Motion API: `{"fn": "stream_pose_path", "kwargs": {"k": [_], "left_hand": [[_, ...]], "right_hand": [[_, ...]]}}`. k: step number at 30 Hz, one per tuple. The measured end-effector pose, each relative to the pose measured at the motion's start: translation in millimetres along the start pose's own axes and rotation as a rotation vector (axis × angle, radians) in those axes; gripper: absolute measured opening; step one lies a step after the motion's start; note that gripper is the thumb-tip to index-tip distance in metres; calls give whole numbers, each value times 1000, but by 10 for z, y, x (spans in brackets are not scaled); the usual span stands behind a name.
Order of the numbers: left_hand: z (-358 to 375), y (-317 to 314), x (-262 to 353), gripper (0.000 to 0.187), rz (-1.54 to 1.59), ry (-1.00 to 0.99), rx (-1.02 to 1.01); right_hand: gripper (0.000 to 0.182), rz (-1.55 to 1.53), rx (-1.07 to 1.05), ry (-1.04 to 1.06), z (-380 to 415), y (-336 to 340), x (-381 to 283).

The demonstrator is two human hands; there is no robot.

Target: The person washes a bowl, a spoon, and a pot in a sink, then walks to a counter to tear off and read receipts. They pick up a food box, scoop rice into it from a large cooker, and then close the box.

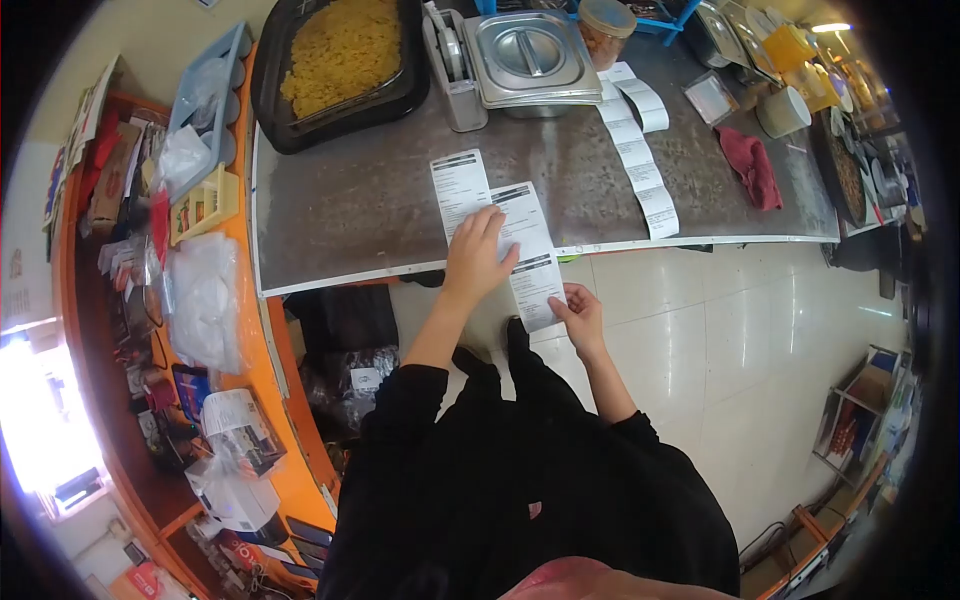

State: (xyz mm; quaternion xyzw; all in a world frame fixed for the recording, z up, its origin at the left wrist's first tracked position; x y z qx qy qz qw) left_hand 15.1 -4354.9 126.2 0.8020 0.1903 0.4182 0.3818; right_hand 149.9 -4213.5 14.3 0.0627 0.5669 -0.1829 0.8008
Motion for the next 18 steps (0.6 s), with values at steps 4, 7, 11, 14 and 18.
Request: {"fn": "stream_pose_path", "kwargs": {"k": [4,7,11,14,18], "left_hand": [[-26,-66,154,55,-123,130,32],[-14,-91,217,61,-181,169,50],[-47,-80,256,64,-205,176,78],[-47,-100,256,63,-202,186,69],[-50,-98,257,61,-204,186,51]], "right_hand": [[11,-132,-13,-92,94,21,171],[11,-127,-7,-105,115,84,250],[9,-141,19,-140,72,121,469],[6,-226,-4,-152,25,34,746],[7,-189,-45,-293,281,-450,1543]]}}
Point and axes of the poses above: each hand's wrist, its own z-axis away from the middle knuckle, its own y-axis out of the back of the hand, x = y × z, the point moved 9 cm from there along -z, towards the middle knuckle, and after that the axes turned 1 degree about x, right-handed, at the moved point
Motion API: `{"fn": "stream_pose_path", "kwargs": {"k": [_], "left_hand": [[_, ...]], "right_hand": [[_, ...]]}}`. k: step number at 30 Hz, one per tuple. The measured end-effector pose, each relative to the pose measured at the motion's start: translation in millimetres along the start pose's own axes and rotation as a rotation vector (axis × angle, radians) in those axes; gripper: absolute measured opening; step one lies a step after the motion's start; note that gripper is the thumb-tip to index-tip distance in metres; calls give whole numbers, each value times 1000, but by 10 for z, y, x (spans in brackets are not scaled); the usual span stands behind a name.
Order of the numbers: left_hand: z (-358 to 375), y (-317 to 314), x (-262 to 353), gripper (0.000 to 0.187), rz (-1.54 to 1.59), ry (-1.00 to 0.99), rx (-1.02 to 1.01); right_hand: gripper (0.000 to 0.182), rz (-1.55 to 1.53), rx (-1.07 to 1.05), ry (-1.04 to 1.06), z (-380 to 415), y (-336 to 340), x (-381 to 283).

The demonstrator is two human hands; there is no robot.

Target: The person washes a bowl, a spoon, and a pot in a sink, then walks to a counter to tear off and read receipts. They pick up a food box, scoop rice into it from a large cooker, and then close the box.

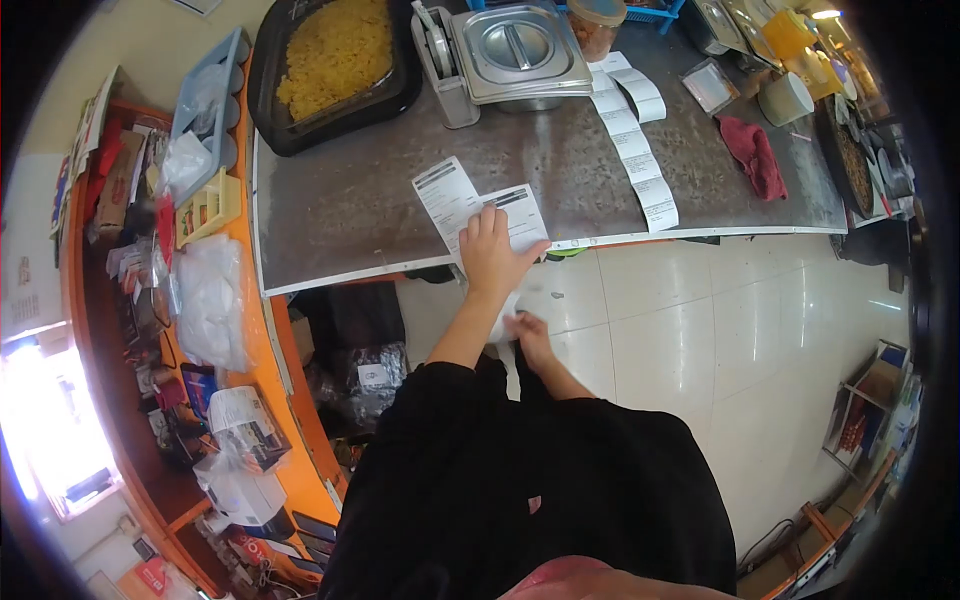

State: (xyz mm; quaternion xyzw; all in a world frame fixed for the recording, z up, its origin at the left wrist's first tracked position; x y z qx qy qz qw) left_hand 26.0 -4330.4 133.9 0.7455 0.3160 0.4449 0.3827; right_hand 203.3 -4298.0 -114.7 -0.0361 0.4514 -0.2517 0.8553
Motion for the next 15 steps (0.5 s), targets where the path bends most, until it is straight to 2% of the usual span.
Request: {"fn": "stream_pose_path", "kwargs": {"k": [1,4,5,7,8,10,12,13,15], "left_hand": [[-27,13,-8,57,10,0,-23],[-41,26,-110,46,60,-82,8],[-60,35,-171,42,82,-131,41],[-72,68,-275,35,100,-220,-3],[-94,104,-308,32,106,-266,-17],[-125,43,-424,35,203,-192,-151],[-119,-148,-659,39,265,-66,-229],[-133,-88,-730,42,345,34,-152],[-197,37,-824,47,683,64,-17]], "right_hand": [[10,-19,-44,-26,151,-125,-107],[13,404,-152,102,320,-86,-879],[17,454,-239,277,421,-189,-1407],[18,372,-254,444,443,-277,-2064],[18,305,-230,416,422,-340,-2338],[17,284,-160,441,155,-495,-2636],[17,328,-65,483,-421,-556,-2606],[17,327,-17,474,-674,-567,-2529],[18,463,117,550,-737,-637,-2696]]}}
Point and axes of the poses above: each hand's wrist, its own z-axis away from the middle knuckle, its own y-axis out of the back of the hand, x = y × z, the point moved 9 cm from there along -z, towards the middle knuckle, and after that the axes turned 1 degree about x, right-handed, at the moved point
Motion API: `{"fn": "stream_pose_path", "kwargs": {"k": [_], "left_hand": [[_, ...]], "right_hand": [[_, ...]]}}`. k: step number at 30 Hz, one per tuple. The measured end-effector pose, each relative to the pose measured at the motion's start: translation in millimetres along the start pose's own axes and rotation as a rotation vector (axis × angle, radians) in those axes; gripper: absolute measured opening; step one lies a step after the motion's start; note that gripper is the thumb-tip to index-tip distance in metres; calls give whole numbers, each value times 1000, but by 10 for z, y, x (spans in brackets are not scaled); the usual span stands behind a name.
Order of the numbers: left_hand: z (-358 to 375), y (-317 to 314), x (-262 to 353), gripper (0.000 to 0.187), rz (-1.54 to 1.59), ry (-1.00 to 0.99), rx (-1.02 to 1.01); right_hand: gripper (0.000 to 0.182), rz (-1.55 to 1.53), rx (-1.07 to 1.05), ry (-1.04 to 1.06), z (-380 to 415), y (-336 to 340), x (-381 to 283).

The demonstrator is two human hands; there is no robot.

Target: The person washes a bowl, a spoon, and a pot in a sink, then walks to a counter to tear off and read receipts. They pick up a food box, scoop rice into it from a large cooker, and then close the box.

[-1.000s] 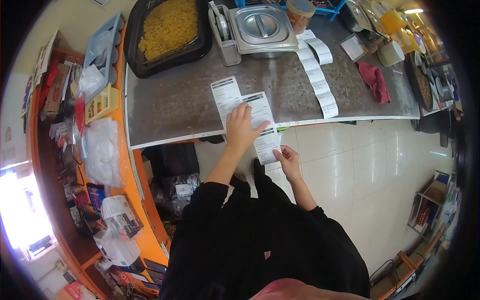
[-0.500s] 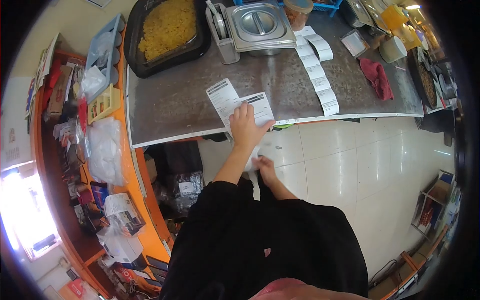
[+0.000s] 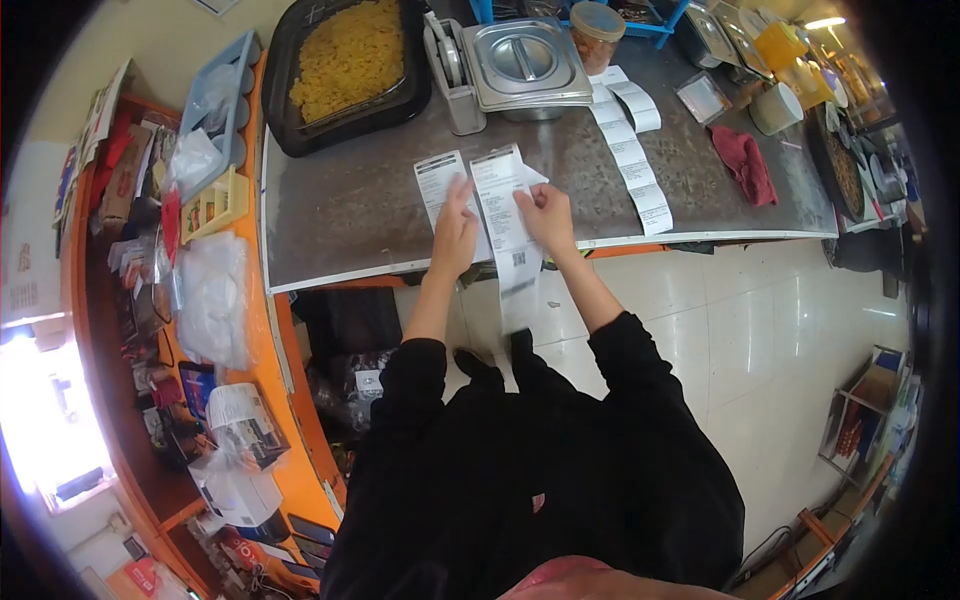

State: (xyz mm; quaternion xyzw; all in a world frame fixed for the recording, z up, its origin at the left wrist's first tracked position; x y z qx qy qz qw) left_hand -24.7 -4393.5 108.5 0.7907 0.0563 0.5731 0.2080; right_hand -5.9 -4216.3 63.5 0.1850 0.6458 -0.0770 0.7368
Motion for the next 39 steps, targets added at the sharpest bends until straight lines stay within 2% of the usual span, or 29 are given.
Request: {"fn": "stream_pose_path", "kwargs": {"k": [2,5,8,10,13,14,17,18,20,22,23,25,27,29,30,32,34,39], "left_hand": [[92,125,15,52,342,139,139],[116,1,495,54,-317,-64,-95],[168,-134,436,55,-625,-239,-99],[157,-134,411,54,-628,-217,-92],[170,-178,479,51,-678,-241,-125],[172,-191,519,50,-705,-260,-142],[209,-251,448,45,-800,-274,-176],[212,-244,434,46,-795,-262,-153],[229,-260,414,48,-785,-234,-112],[233,-293,419,54,-784,-170,-90],[221,-291,405,56,-782,-137,-74],[243,-283,386,58,-766,-156,-33],[279,-287,399,59,-755,-174,-28],[284,-270,444,60,-754,-196,-47],[284,-281,447,60,-750,-193,-54],[277,-284,444,62,-750,-186,-68],[264,-290,442,63,-754,-150,-38],[291,-298,469,62,-759,-121,18]], "right_hand": [[20,130,57,47,-76,-17,-117],[24,255,52,86,-116,-103,-224],[28,350,11,99,-200,-186,-349],[29,403,-25,97,-312,-197,-398],[28,205,-105,42,-586,-205,-244],[26,-1,-168,-41,-626,-210,-160],[23,-113,-111,207,-839,-111,-104],[20,-151,-68,304,-712,-3,-360],[21,149,24,231,-322,281,-658],[25,523,-70,76,184,407,-403],[30,713,-314,-84,457,367,107],[30,874,-454,-208,1093,384,510],[30,528,-84,86,1210,327,332],[33,362,58,269,1255,327,396],[35,373,13,307,1227,281,525],[33,164,-116,160,1194,185,761],[25,-274,-281,-218,1304,-10,1059],[18,-528,-255,-391,1444,-153,1109]]}}
Point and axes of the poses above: each hand's wrist, its own z-axis away from the middle knuckle, its own y-axis out of the back of the hand, x = y × z, the point moved 9 cm from there along -z, towards the middle knuckle, and after that the axes turned 1 degree about x, right-handed, at the moved point
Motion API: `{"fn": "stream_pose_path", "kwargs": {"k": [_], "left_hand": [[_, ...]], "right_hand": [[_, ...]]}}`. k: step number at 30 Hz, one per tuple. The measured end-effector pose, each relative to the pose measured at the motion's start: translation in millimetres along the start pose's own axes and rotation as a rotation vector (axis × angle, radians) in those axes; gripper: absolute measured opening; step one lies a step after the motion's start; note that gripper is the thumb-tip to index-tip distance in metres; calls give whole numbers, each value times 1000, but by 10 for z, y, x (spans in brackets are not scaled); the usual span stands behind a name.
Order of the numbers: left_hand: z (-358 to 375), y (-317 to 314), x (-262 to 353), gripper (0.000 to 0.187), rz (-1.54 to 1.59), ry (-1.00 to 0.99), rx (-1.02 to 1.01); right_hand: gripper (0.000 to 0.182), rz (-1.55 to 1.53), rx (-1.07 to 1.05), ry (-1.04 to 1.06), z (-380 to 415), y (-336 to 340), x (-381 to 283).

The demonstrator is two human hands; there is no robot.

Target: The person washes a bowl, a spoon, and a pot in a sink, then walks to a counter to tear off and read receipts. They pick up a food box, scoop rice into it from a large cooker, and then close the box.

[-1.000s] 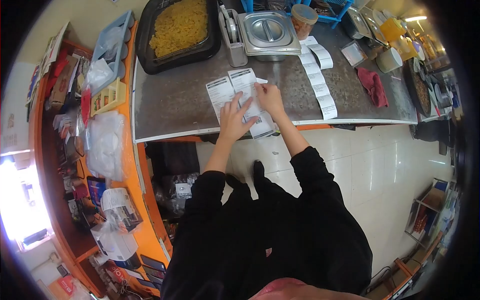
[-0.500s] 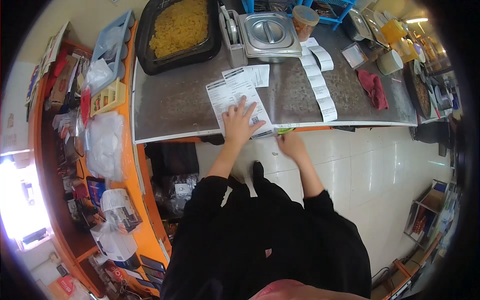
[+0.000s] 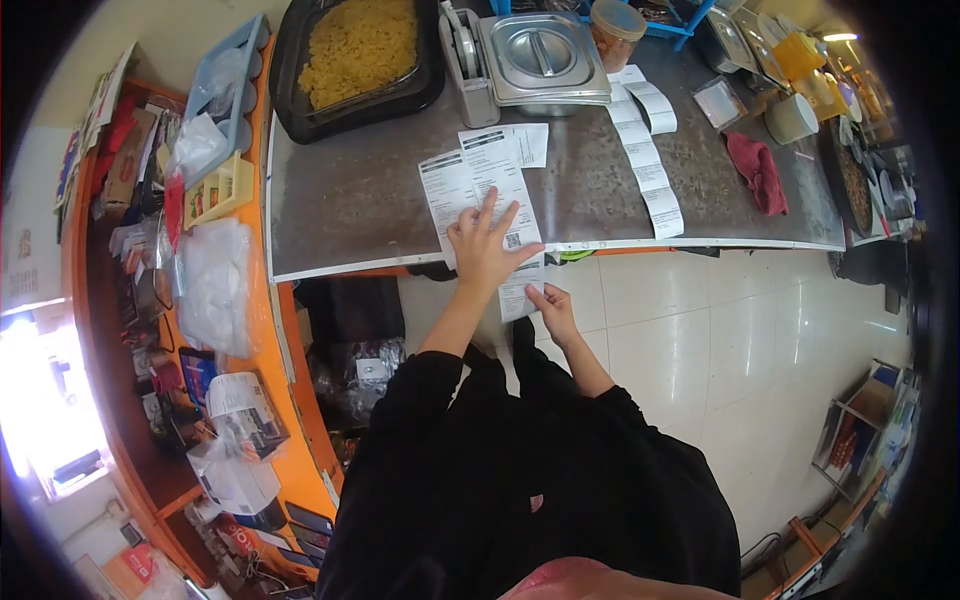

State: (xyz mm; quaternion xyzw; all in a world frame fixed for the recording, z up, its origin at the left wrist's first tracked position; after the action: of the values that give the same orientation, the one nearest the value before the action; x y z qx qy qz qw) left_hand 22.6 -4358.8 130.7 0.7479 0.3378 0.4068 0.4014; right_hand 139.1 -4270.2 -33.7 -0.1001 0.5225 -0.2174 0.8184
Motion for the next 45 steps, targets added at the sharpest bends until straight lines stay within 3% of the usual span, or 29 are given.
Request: {"fn": "stream_pose_path", "kwargs": {"k": [1,4,6,9,11,14,15,17,19,20,22,23,26,31,34,35,38,41,42,43,45], "left_hand": [[-6,-6,-9,62,5,9,-4],[21,5,9,60,21,25,-14],[-20,40,10,56,14,19,5],[52,1,-60,47,35,34,40],[85,-30,-195,42,109,60,89],[189,-107,-424,42,245,140,77],[208,-56,-495,43,312,203,106],[231,118,-611,46,441,334,174],[224,319,-589,51,179,367,119],[187,395,-597,53,48,383,94],[215,313,-771,57,87,489,94],[230,276,-845,57,113,513,94],[234,280,-928,51,131,501,30],[123,371,-932,48,-110,436,106],[15,322,-1022,59,-100,516,65],[-24,402,-998,65,-82,531,80],[-57,521,-1049,77,54,624,104],[-102,523,-1249,80,90,709,49],[-82,473,-1322,80,78,737,14],[-68,478,-1383,79,110,696,105],[-50,416,-1481,78,242,650,71]], "right_hand": [[17,-69,-7,-25,2,-34,32],[17,311,-108,-301,140,-20,1078],[17,298,-200,-189,448,-307,1145],[16,951,-580,-43,502,-404,571],[18,998,-655,263,438,-409,-407],[23,1029,-474,220,191,-473,-1792],[26,1027,-517,340,-43,-483,-1977],[29,882,-396,557,-726,-726,-2452],[33,1067,-464,744,-1068,-1007,-2415],[35,1037,-509,610,-1218,-1061,-2343],[38,975,-602,326,-1332,-1253,-2225],[39,1136,-529,694,-1426,-1265,-2285],[38,1556,-178,782,-1679,-1096,-2146],[37,1758,-145,614,-1502,-1232,-2258],[39,1575,-172,722,-1640,-1132,-2185],[33,1401,-286,727,-1755,-1062,-2103],[27,1591,-270,661,-1810,-950,-2067],[21,1322,-380,471,-1492,-1185,-2409],[26,1068,-506,344,-1427,-1259,-2401],[33,930,-594,338,-1286,-1423,-2445],[68,749,-675,259,-1060,-1706,-2408]]}}
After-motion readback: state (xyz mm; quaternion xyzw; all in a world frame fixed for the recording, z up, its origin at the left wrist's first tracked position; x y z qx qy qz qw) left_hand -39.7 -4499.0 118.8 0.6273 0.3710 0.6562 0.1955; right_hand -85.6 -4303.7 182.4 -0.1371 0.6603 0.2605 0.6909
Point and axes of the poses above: each hand's wrist, its own z-axis away from the middle knuckle, its own y-axis out of the back of the hand, x = y × z, the point moved 9 cm from there along -z, towards the middle knuckle, and after that the axes turned 1 degree about x, right-handed, at the moved point
